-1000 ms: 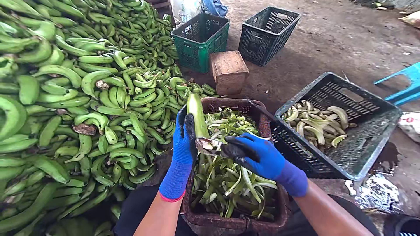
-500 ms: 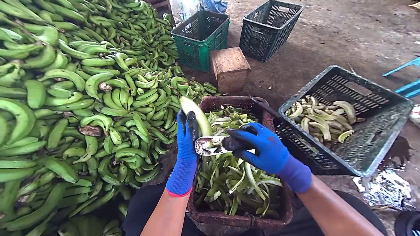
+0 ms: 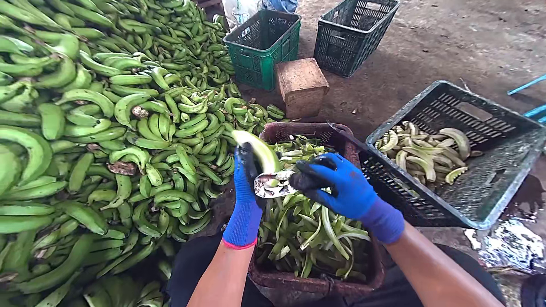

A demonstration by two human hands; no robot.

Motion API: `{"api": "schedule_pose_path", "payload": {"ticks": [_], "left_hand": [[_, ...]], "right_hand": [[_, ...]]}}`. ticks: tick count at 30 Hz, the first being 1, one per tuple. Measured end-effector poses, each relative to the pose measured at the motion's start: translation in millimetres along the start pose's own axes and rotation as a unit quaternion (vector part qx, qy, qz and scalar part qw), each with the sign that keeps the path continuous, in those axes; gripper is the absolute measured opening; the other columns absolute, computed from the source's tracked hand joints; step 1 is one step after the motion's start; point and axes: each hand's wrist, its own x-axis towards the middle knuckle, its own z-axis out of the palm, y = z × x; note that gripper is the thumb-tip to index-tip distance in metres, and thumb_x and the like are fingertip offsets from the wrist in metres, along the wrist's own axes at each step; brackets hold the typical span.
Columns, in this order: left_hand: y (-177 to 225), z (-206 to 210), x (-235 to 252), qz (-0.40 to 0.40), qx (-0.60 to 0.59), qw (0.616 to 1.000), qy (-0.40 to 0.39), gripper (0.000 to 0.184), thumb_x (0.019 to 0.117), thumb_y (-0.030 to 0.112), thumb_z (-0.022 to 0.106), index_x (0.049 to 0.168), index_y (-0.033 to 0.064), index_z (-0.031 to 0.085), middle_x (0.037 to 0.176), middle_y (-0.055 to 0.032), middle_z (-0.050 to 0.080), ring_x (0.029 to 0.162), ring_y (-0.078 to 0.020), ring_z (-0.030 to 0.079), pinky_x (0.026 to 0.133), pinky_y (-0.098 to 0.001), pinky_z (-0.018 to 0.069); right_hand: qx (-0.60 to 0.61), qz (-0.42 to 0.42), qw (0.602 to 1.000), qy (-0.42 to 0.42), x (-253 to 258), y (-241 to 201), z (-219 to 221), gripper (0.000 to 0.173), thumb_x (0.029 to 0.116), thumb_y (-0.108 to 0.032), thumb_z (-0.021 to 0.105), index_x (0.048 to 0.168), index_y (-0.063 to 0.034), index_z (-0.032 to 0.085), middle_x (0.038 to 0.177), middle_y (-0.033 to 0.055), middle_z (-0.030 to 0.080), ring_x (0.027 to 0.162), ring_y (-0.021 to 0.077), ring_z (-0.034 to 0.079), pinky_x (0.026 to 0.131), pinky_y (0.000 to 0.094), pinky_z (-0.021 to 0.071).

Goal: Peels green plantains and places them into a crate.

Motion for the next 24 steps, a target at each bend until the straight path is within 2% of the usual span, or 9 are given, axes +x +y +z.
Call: {"api": "schedule_pose_path", "payload": {"ticks": [4, 7, 10, 13, 16, 17, 19, 21, 24], "left_hand": [[12.6, 13.1, -9.2, -0.001, -0.074, 0.996, -0.051, 0.036, 0.1112, 0.033, 0.028, 0.126, 0.0153, 0.056, 0.099, 0.0009, 0.069, 0.087, -0.0071, 0.068, 0.074, -0.0262, 0.0593], [21.1, 10.3, -13.3, -0.033, 0.019, 0.987, -0.156, 0.035, 0.1115, 0.028, 0.027, 0.125, 0.0152, 0.057, 0.092, 0.0039, 0.067, 0.080, -0.0027, 0.066, 0.070, -0.0204, 0.0570], [20.6, 8.6, -13.5, -0.082, 0.096, 0.984, -0.124, 0.039, 0.1116, 0.035, 0.030, 0.127, 0.0120, 0.058, 0.093, 0.0011, 0.067, 0.080, -0.0040, 0.066, 0.071, -0.0220, 0.0569], [21.8, 6.8, -23.1, -0.062, 0.249, 0.942, -0.215, 0.041, 0.1093, 0.021, 0.030, 0.140, 0.0018, 0.048, 0.109, -0.0046, 0.063, 0.093, -0.0022, 0.061, 0.086, -0.0222, 0.0518], [23.5, 9.8, -29.3, -0.106, 0.330, 0.879, -0.328, 0.051, 0.1085, 0.025, 0.032, 0.154, 0.0030, 0.039, 0.140, -0.0163, 0.057, 0.122, -0.0125, 0.057, 0.106, -0.0322, 0.0442], [19.9, 10.9, -29.3, -0.116, 0.324, 0.883, -0.318, 0.051, 0.1087, 0.025, 0.032, 0.154, 0.0035, 0.039, 0.139, -0.0160, 0.057, 0.121, -0.0123, 0.057, 0.105, -0.0315, 0.0443], [7.8, 10.4, -22.7, -0.129, 0.241, 0.935, -0.225, 0.042, 0.1108, 0.022, 0.032, 0.145, 0.0033, 0.048, 0.119, -0.0118, 0.064, 0.101, -0.0102, 0.062, 0.090, -0.0280, 0.0512], [-0.4, 6.0, -12.5, -0.157, 0.050, 0.979, -0.120, 0.037, 0.1117, 0.030, 0.029, 0.118, 0.0113, 0.060, 0.087, -0.0011, 0.065, 0.073, -0.0057, 0.063, 0.064, -0.0219, 0.0546], [-5.8, -8.6, 1.9, -0.179, -0.169, 0.966, -0.083, 0.043, 0.1073, 0.048, 0.035, 0.107, 0.0159, 0.063, 0.085, 0.0000, 0.067, 0.073, -0.0079, 0.067, 0.062, -0.0242, 0.0571]], "right_hand": [[0.011, 0.027, 0.999, 0.020, 9.3, 3.1, -8.2, 0.050, 0.0888, -0.037, 0.067, 0.136, -0.0179, 0.068, 0.119, 0.0197, 0.067, 0.107, 0.0380, 0.065, 0.085, 0.0574, 0.0538], [0.006, 0.055, 0.998, 0.024, 10.1, 12.0, -19.9, 0.054, 0.0884, -0.035, 0.065, 0.140, -0.0163, 0.065, 0.122, 0.0184, 0.065, 0.110, 0.0357, 0.064, 0.089, 0.0550, 0.0534], [-0.031, 0.012, 0.999, 0.027, 9.2, 17.6, -17.4, 0.052, 0.0852, -0.038, 0.068, 0.133, -0.0170, 0.070, 0.117, 0.0204, 0.067, 0.104, 0.0395, 0.065, 0.082, 0.0572, 0.0523], [-0.012, 0.063, 0.998, -0.011, 12.6, 23.2, -19.8, 0.051, 0.0923, -0.032, 0.063, 0.140, -0.0163, 0.064, 0.121, 0.0203, 0.065, 0.107, 0.0391, 0.064, 0.086, 0.0588, 0.0522], [0.057, 0.170, 0.982, -0.065, 19.9, 27.6, -26.5, 0.043, 0.1082, -0.037, 0.044, 0.145, -0.0194, 0.059, 0.135, 0.0107, 0.066, 0.121, 0.0280, 0.064, 0.101, 0.0580, 0.0491], [0.071, 0.188, 0.977, -0.071, 20.9, 27.2, -25.0, 0.044, 0.1092, -0.038, 0.042, 0.145, -0.0188, 0.059, 0.136, 0.0101, 0.066, 0.122, 0.0274, 0.064, 0.103, 0.0587, 0.0478], [0.048, 0.164, 0.983, -0.062, 15.8, 22.1, -17.6, 0.046, 0.1054, -0.039, 0.048, 0.144, -0.0179, 0.059, 0.130, 0.0110, 0.067, 0.115, 0.0288, 0.066, 0.095, 0.0581, 0.0520], [0.010, 0.083, 0.996, -0.027, 5.0, 13.8, -3.6, 0.051, 0.0929, -0.037, 0.063, 0.139, -0.0139, 0.064, 0.118, 0.0160, 0.069, 0.103, 0.0344, 0.068, 0.084, 0.0582, 0.0551], [-0.049, -0.052, 0.996, 0.059, -8.4, 3.4, 18.2, 0.047, 0.0861, -0.043, 0.069, 0.124, -0.0172, 0.074, 0.111, 0.0184, 0.070, 0.098, 0.0366, 0.069, 0.079, 0.0547, 0.0550]]}}
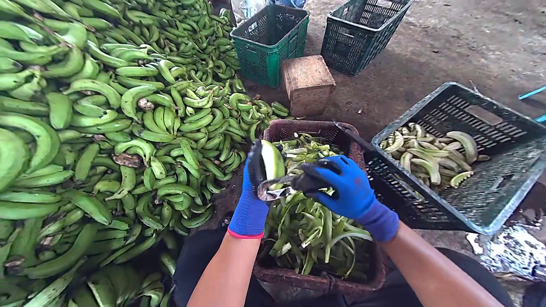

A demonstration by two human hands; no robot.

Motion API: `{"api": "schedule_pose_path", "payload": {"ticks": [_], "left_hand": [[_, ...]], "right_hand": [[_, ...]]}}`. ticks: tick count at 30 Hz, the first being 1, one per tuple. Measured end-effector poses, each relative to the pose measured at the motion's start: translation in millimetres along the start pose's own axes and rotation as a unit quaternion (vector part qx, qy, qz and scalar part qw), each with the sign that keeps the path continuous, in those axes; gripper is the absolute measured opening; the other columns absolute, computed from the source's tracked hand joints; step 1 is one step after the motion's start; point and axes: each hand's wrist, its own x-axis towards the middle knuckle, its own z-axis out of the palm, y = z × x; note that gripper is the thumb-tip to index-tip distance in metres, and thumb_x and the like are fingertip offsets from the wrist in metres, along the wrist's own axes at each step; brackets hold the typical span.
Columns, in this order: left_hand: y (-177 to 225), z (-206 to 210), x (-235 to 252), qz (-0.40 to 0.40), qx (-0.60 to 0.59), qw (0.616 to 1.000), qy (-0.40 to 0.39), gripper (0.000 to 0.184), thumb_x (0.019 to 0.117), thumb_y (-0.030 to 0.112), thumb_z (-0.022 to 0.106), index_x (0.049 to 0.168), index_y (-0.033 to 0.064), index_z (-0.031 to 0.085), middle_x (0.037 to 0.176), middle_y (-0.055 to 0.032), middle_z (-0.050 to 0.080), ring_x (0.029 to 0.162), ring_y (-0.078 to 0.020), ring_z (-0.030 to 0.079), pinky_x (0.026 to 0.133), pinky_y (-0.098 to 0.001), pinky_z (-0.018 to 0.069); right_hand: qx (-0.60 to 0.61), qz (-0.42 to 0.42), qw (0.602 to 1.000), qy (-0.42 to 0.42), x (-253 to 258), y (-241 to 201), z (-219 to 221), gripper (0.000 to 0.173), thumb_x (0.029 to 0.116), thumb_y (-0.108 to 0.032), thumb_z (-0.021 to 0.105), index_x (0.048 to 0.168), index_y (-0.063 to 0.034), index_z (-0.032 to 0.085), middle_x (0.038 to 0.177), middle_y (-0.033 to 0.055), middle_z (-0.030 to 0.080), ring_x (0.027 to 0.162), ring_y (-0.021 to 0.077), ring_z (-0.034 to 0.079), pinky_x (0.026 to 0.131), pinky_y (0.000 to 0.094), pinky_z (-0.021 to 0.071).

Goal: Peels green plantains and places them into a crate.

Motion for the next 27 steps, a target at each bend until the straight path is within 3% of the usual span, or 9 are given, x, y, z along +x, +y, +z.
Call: {"api": "schedule_pose_path", "payload": {"ticks": [5, 11, 13, 15, 18, 19, 21, 24, 27], "left_hand": [[1.9, 18.5, 1.3, 0.049, -0.045, 0.997, 0.047, 0.039, 0.1070, 0.047, 0.034, 0.099, 0.0190, 0.060, 0.080, 0.0024, 0.064, 0.068, -0.0066, 0.065, 0.058, -0.0237, 0.0557], [-2.3, 33.2, -9.7, 0.083, 0.148, 0.985, 0.044, 0.035, 0.1094, 0.040, 0.035, 0.116, 0.0181, 0.062, 0.086, 0.0042, 0.066, 0.073, -0.0017, 0.064, 0.064, -0.0199, 0.0555], [-1.3, 32.7, -13.3, 0.080, 0.326, 0.941, 0.051, 0.039, 0.1118, 0.032, 0.030, 0.130, 0.0092, 0.056, 0.097, -0.0023, 0.062, 0.082, -0.0038, 0.059, 0.074, -0.0228, 0.0515], [1.5, 39.0, -17.6, 0.061, 0.459, 0.886, 0.011, 0.044, 0.1117, 0.027, 0.030, 0.141, 0.0022, 0.051, 0.114, -0.0132, 0.064, 0.097, -0.0130, 0.061, 0.090, -0.0330, 0.0506], [-5.8, 36.4, -15.1, 0.010, 0.519, 0.852, -0.071, 0.046, 0.1108, 0.028, 0.035, 0.145, 0.0024, 0.051, 0.126, -0.0207, 0.064, 0.112, -0.0255, 0.063, 0.100, -0.0455, 0.0482], [-6.5, 36.4, -15.6, -0.009, 0.516, 0.853, -0.077, 0.046, 0.1106, 0.029, 0.037, 0.146, 0.0031, 0.050, 0.129, -0.0205, 0.063, 0.116, -0.0253, 0.062, 0.103, -0.0447, 0.0466], [-3.7, 34.7, -14.5, -0.022, 0.495, 0.867, -0.055, 0.047, 0.1097, 0.032, 0.040, 0.150, 0.0084, 0.047, 0.131, -0.0174, 0.063, 0.112, -0.0225, 0.063, 0.099, -0.0425, 0.0488], [0.3, 17.5, -6.9, 0.000, 0.441, 0.897, -0.007, 0.041, 0.1092, 0.028, 0.043, 0.144, 0.0085, 0.051, 0.115, -0.0113, 0.065, 0.092, -0.0133, 0.062, 0.083, -0.0330, 0.0529], [-1.5, -7.8, -5.4, -0.010, 0.288, 0.958, -0.001, 0.032, 0.1104, 0.024, 0.037, 0.125, 0.0074, 0.059, 0.095, -0.0010, 0.065, 0.081, -0.0038, 0.062, 0.074, -0.0214, 0.0533]], "right_hand": [[-0.036, 0.042, 0.998, 0.005, 4.9, -9.1, -1.2, 0.047, 0.0902, -0.040, 0.064, 0.129, -0.0166, 0.072, 0.118, 0.0194, 0.069, 0.103, 0.0397, 0.067, 0.080, 0.0572, 0.0536], [-0.011, 0.134, 0.989, -0.057, 11.3, -2.2, -15.9, 0.052, 0.0926, -0.035, 0.060, 0.140, -0.0141, 0.064, 0.115, 0.0195, 0.069, 0.099, 0.0389, 0.068, 0.079, 0.0577, 0.0548], [-0.020, 0.156, 0.985, -0.065, 11.9, 2.9, -16.4, 0.052, 0.0930, -0.032, 0.060, 0.142, -0.0135, 0.062, 0.119, 0.0219, 0.068, 0.105, 0.0423, 0.067, 0.083, 0.0606, 0.0533], [0.039, 0.248, 0.959, -0.128, 18.6, 5.2, -23.4, 0.045, 0.1040, -0.028, 0.051, 0.145, -0.0130, 0.058, 0.123, 0.0194, 0.068, 0.110, 0.0382, 0.067, 0.090, 0.0618, 0.0524], [0.133, 0.388, 0.886, -0.217, 30.4, 17.3, -26.1, 0.042, 0.1129, -0.032, 0.035, 0.123, -0.0058, 0.067, 0.093, 0.0133, 0.069, 0.081, 0.0249, 0.065, 0.076, 0.0480, 0.0521], [0.134, 0.401, 0.878, -0.225, 31.0, 22.0, -24.7, 0.045, 0.1133, -0.031, 0.033, 0.124, -0.0038, 0.067, 0.097, 0.0169, 0.070, 0.087, 0.0295, 0.066, 0.082, 0.0527, 0.0511], [0.136, 0.375, 0.894, -0.204, 25.0, 24.5, -22.9, 0.044, 0.1126, -0.032, 0.035, 0.136, -0.0090, 0.064, 0.116, 0.0173, 0.072, 0.105, 0.0329, 0.068, 0.094, 0.0579, 0.0495], [0.124, 0.272, 0.940, -0.166, 13.9, 13.8, -21.6, 0.048, 0.1013, -0.032, 0.059, 0.147, -0.0179, 0.056, 0.127, 0.0154, 0.068, 0.112, 0.0332, 0.067, 0.094, 0.0602, 0.0516], [0.039, 0.073, 0.990, -0.112, -2.6, 13.3, -12.1, 0.058, 0.0879, -0.046, 0.067, 0.139, -0.0182, 0.066, 0.112, 0.0168, 0.071, 0.099, 0.0355, 0.069, 0.081, 0.0573, 0.0555]]}}
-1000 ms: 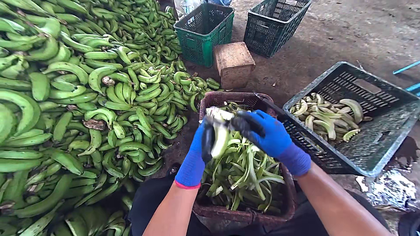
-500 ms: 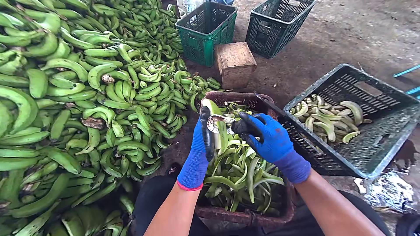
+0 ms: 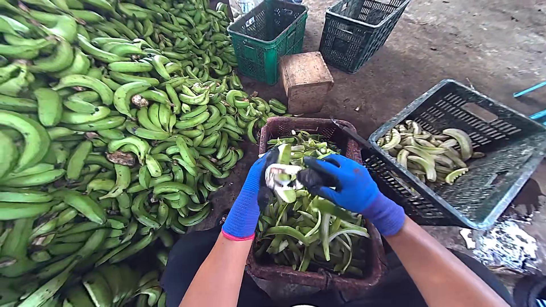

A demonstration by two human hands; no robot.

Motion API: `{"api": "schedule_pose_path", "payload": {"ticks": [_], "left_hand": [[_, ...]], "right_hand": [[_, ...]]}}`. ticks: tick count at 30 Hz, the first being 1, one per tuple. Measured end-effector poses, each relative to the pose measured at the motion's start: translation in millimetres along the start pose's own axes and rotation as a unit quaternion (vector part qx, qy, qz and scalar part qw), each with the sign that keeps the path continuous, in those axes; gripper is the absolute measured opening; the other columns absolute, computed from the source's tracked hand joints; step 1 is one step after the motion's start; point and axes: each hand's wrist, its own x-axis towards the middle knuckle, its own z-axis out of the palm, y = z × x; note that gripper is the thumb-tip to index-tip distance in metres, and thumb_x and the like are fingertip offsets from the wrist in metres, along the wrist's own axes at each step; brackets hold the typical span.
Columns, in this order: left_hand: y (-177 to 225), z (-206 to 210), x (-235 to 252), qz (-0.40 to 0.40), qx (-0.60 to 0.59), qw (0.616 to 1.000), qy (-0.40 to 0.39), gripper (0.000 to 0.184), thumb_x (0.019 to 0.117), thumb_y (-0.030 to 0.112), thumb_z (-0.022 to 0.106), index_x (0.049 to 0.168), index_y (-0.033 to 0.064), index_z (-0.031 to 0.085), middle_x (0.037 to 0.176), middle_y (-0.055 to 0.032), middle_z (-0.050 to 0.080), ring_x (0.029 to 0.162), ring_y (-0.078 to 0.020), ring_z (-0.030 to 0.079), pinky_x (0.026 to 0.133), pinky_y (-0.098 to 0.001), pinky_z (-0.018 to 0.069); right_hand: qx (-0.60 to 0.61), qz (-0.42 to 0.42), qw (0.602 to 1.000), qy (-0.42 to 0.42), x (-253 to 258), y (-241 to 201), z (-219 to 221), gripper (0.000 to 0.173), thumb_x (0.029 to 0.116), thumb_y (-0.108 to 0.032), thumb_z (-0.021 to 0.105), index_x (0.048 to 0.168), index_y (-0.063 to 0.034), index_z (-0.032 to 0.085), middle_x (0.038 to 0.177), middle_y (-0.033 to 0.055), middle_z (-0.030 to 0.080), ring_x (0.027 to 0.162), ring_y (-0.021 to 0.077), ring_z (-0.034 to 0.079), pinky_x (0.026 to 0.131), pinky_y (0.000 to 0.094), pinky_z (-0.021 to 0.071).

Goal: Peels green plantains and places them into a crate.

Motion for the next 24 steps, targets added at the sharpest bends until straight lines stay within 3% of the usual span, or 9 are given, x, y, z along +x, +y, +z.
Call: {"api": "schedule_pose_path", "payload": {"ticks": [3, 7, 9, 12, 14, 16, 19, 22, 24], "left_hand": [[-0.1, -6.7, 2.1, -0.034, -0.164, 0.985, -0.039, 0.036, 0.1103, 0.034, 0.034, 0.116, 0.0124, 0.062, 0.089, -0.0018, 0.068, 0.078, -0.0093, 0.068, 0.069, -0.0254, 0.0584], [9.2, -1.9, -3.2, -0.021, -0.163, 0.986, -0.013, 0.035, 0.1103, 0.034, 0.034, 0.115, 0.0131, 0.061, 0.088, -0.0014, 0.067, 0.077, -0.0088, 0.067, 0.069, -0.0251, 0.0582], [12.1, 6.2, -8.0, 0.016, -0.060, 0.998, 0.023, 0.034, 0.1114, 0.031, 0.033, 0.121, 0.0113, 0.059, 0.089, 0.0011, 0.066, 0.078, -0.0040, 0.065, 0.070, -0.0212, 0.0562], [19.3, 22.8, -17.4, 0.057, 0.078, 0.995, 0.025, 0.037, 0.1105, 0.022, 0.034, 0.136, 0.0043, 0.054, 0.104, -0.0023, 0.064, 0.088, -0.0028, 0.062, 0.080, -0.0225, 0.0535], [20.2, 24.3, -18.7, 0.062, 0.108, 0.992, -0.012, 0.042, 0.1105, 0.024, 0.033, 0.146, 0.0084, 0.049, 0.120, -0.0049, 0.064, 0.099, -0.0045, 0.062, 0.088, -0.0245, 0.0523], [18.8, 20.5, -15.2, 0.068, 0.090, 0.993, -0.030, 0.043, 0.1097, 0.024, 0.031, 0.147, 0.0117, 0.050, 0.113, -0.0037, 0.067, 0.091, -0.0056, 0.064, 0.081, -0.0234, 0.0540], [10.8, 10.9, -3.8, 0.078, -0.047, 0.996, -0.010, 0.043, 0.1102, 0.025, 0.026, 0.135, 0.0087, 0.057, 0.088, -0.0034, 0.067, 0.070, -0.0086, 0.063, 0.065, -0.0230, 0.0554], [7.6, 6.5, -1.1, 0.054, -0.171, 0.983, 0.027, 0.037, 0.1111, 0.027, 0.029, 0.124, 0.0107, 0.060, 0.085, -0.0017, 0.067, 0.068, -0.0072, 0.065, 0.061, -0.0216, 0.0566], [5.5, 11.7, -4.3, 0.043, -0.138, 0.989, 0.011, 0.037, 0.1106, 0.026, 0.029, 0.129, 0.0110, 0.058, 0.091, -0.0013, 0.068, 0.073, -0.0062, 0.065, 0.064, -0.0214, 0.0560]], "right_hand": [[-0.061, -0.110, 0.990, 0.062, -3.5, 2.9, -0.2, 0.048, 0.0856, -0.050, 0.066, 0.122, -0.0191, 0.076, 0.107, 0.0168, 0.072, 0.095, 0.0361, 0.070, 0.077, 0.0534, 0.0550], [-0.089, -0.105, 0.989, 0.062, -2.3, -1.3, -4.8, 0.047, 0.0878, -0.050, 0.063, 0.124, -0.0232, 0.076, 0.108, 0.0160, 0.072, 0.096, 0.0361, 0.069, 0.076, 0.0530, 0.0541], [-0.066, -0.041, 0.996, 0.042, -2.5, -6.7, -6.2, 0.050, 0.0886, -0.047, 0.064, 0.131, -0.0215, 0.072, 0.109, 0.0175, 0.071, 0.096, 0.0373, 0.069, 0.076, 0.0555, 0.0546], [0.011, 0.155, 0.987, -0.040, 6.0, -19.7, -15.3, 0.050, 0.0962, -0.032, 0.065, 0.145, -0.0201, 0.060, 0.119, 0.0203, 0.068, 0.106, 0.0405, 0.067, 0.085, 0.0630, 0.0527], [0.037, 0.265, 0.959, -0.093, 15.6, -18.0, -20.9, 0.045, 0.1055, -0.033, 0.054, 0.149, -0.0205, 0.055, 0.126, 0.0197, 0.067, 0.113, 0.0404, 0.065, 0.093, 0.0662, 0.0492], [0.053, 0.321, 0.939, -0.111, 20.2, -7.8, -22.0, 0.041, 0.1102, -0.034, 0.044, 0.147, -0.0191, 0.055, 0.121, 0.0210, 0.069, 0.112, 0.0409, 0.066, 0.094, 0.0672, 0.0469], [0.086, 0.235, 0.965, -0.078, 6.2, 9.5, -25.1, 0.042, 0.1053, -0.029, 0.056, 0.145, -0.0159, 0.058, 0.128, 0.0159, 0.068, 0.117, 0.0333, 0.066, 0.100, 0.0603, 0.0491], [0.078, 0.026, 0.995, -0.064, -6.6, 13.7, -15.8, 0.053, 0.0894, -0.043, 0.066, 0.136, -0.0179, 0.068, 0.115, 0.0134, 0.071, 0.102, 0.0298, 0.068, 0.085, 0.0544, 0.0555], [0.055, -0.008, 0.997, -0.060, -2.4, 7.3, -9.8, 0.050, 0.0887, -0.042, 0.066, 0.132, -0.0168, 0.071, 0.110, 0.0154, 0.072, 0.098, 0.0334, 0.069, 0.082, 0.0559, 0.0557]]}}
